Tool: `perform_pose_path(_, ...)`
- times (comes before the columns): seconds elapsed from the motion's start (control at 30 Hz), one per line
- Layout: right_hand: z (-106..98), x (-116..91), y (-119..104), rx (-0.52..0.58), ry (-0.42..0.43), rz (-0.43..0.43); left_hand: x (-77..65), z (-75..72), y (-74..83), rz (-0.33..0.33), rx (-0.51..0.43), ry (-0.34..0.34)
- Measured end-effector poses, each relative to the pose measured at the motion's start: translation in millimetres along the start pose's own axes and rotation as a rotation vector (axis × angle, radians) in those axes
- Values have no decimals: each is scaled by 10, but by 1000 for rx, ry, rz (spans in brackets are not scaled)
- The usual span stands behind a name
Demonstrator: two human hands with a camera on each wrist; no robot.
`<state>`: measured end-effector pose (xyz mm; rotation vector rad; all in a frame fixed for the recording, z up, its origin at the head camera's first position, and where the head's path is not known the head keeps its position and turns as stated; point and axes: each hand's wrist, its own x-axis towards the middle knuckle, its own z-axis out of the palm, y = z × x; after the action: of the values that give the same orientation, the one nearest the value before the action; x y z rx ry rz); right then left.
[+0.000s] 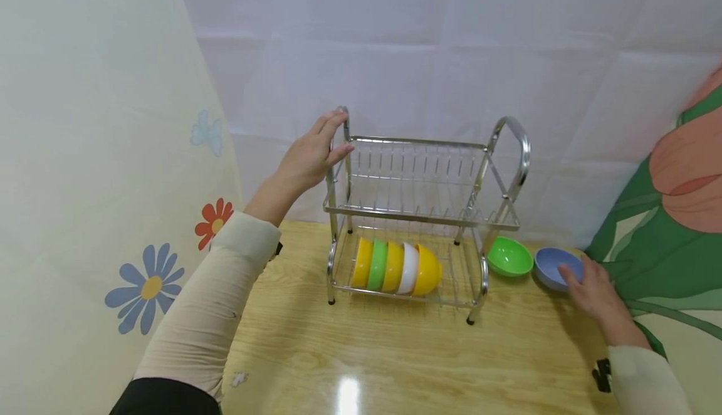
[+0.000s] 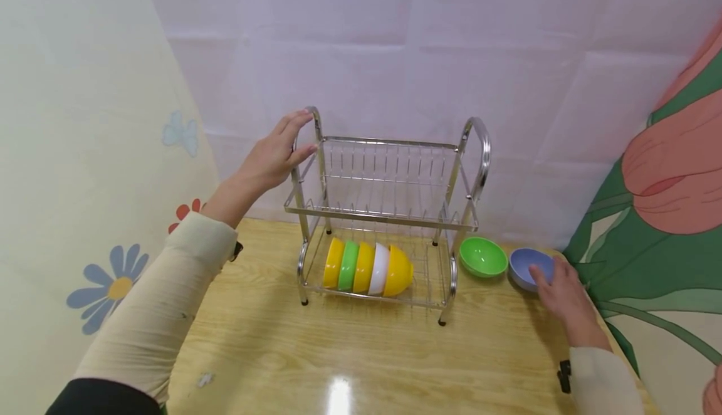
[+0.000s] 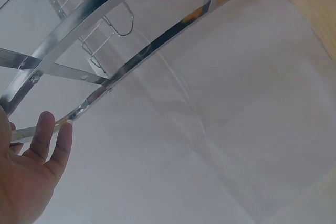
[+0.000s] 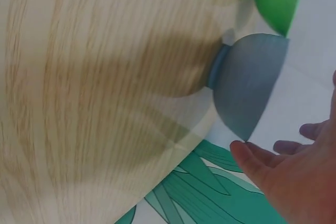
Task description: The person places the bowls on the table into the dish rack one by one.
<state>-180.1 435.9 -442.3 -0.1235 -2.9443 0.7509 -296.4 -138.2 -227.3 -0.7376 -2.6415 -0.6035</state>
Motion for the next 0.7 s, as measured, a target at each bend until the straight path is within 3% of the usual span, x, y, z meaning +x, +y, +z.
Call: perform_pose_path(0.7,182,190,186,-69,-18,6,-27,-34,-6,0,28,-6)
